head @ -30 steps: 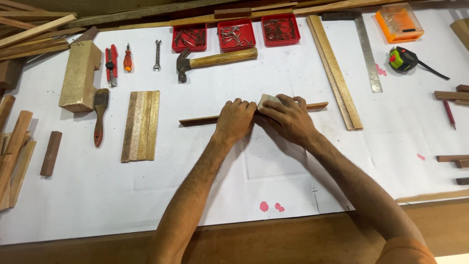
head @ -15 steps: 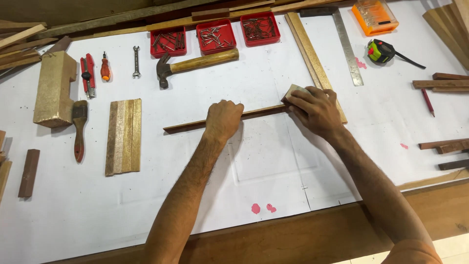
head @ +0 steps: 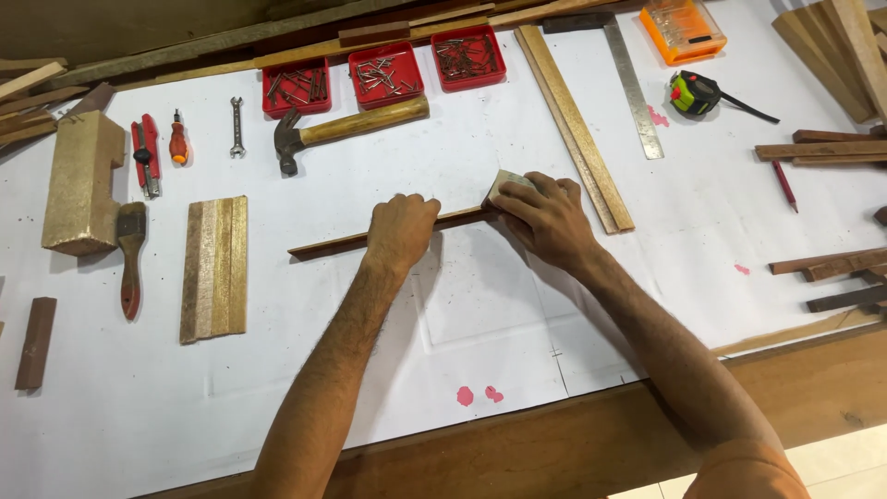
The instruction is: The user is using a block of sandpaper to sand a long thin strip of wood on a workbench.
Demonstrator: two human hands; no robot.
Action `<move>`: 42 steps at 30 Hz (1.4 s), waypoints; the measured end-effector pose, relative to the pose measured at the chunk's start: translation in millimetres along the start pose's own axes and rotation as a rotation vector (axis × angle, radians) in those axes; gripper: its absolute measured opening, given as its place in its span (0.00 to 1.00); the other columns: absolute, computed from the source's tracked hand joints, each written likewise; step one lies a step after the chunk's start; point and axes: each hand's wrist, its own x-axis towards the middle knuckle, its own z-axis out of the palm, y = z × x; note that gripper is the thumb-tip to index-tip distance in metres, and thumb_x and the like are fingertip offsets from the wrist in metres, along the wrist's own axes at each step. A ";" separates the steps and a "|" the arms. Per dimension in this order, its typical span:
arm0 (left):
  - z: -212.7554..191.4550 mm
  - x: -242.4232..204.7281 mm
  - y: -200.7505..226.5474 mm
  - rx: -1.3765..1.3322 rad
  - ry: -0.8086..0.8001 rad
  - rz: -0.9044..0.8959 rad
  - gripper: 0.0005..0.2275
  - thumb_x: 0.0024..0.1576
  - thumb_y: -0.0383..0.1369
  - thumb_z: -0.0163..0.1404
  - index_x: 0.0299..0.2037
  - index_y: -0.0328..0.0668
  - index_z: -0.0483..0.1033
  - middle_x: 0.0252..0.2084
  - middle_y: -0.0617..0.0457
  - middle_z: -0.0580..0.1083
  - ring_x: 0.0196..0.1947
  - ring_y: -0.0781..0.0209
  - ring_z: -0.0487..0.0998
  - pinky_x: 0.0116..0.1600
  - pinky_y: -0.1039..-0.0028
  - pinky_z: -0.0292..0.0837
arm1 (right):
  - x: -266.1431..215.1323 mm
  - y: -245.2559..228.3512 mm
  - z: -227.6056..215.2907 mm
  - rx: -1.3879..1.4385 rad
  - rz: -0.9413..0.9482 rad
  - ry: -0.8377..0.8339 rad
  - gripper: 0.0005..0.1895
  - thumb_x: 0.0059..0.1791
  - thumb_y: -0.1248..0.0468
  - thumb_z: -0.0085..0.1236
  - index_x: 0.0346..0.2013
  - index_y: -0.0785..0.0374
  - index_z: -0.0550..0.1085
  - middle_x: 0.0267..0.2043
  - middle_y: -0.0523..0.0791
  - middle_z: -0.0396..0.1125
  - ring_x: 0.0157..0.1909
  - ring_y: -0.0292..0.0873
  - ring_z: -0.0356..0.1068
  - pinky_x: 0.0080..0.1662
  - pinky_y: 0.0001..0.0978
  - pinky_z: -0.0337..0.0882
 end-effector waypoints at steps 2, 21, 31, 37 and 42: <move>-2.1 -0.4 0.6 -0.003 -0.013 -0.006 0.08 0.57 0.22 0.54 0.26 0.38 0.76 0.20 0.49 0.72 0.23 0.59 0.74 0.23 0.65 0.73 | -3.8 12.8 -5.3 -0.024 0.018 -0.005 0.17 0.53 0.53 0.63 0.56 0.48 0.77 0.61 0.39 0.71 0.66 0.50 0.63 0.61 0.59 0.59; -29.8 0.6 -27.4 -0.012 -0.143 -0.110 0.06 0.52 0.24 0.59 0.38 0.43 0.82 0.39 0.49 0.78 0.38 0.56 0.79 0.41 0.62 0.79 | -12.5 34.9 -19.0 -0.034 0.069 -0.021 0.16 0.53 0.54 0.62 0.55 0.50 0.78 0.60 0.40 0.71 0.64 0.49 0.63 0.62 0.62 0.55; -15.2 1.4 -46.0 0.042 -0.093 -0.104 0.04 0.59 0.22 0.53 0.40 0.39 0.80 0.32 0.48 0.78 0.35 0.57 0.80 0.39 0.63 0.81 | -1.5 34.0 -22.3 -0.006 0.012 -0.031 0.17 0.53 0.56 0.62 0.56 0.49 0.77 0.61 0.38 0.71 0.66 0.48 0.64 0.63 0.63 0.56; -15.4 -2.5 -50.9 -0.178 -0.077 -0.136 0.04 0.56 0.24 0.55 0.37 0.38 0.83 0.35 0.48 0.78 0.38 0.55 0.80 0.45 0.62 0.80 | 5.7 44.0 -19.1 -0.040 -0.016 -0.219 0.16 0.51 0.52 0.61 0.53 0.44 0.78 0.58 0.37 0.72 0.67 0.51 0.63 0.64 0.68 0.53; -9.2 4.6 -49.2 -0.148 -0.061 -0.137 0.05 0.56 0.21 0.54 0.35 0.39 0.83 0.35 0.47 0.79 0.37 0.55 0.81 0.44 0.63 0.81 | 32.4 28.6 -0.2 0.056 -0.065 -0.248 0.17 0.51 0.50 0.61 0.53 0.44 0.78 0.56 0.38 0.74 0.68 0.52 0.62 0.66 0.73 0.50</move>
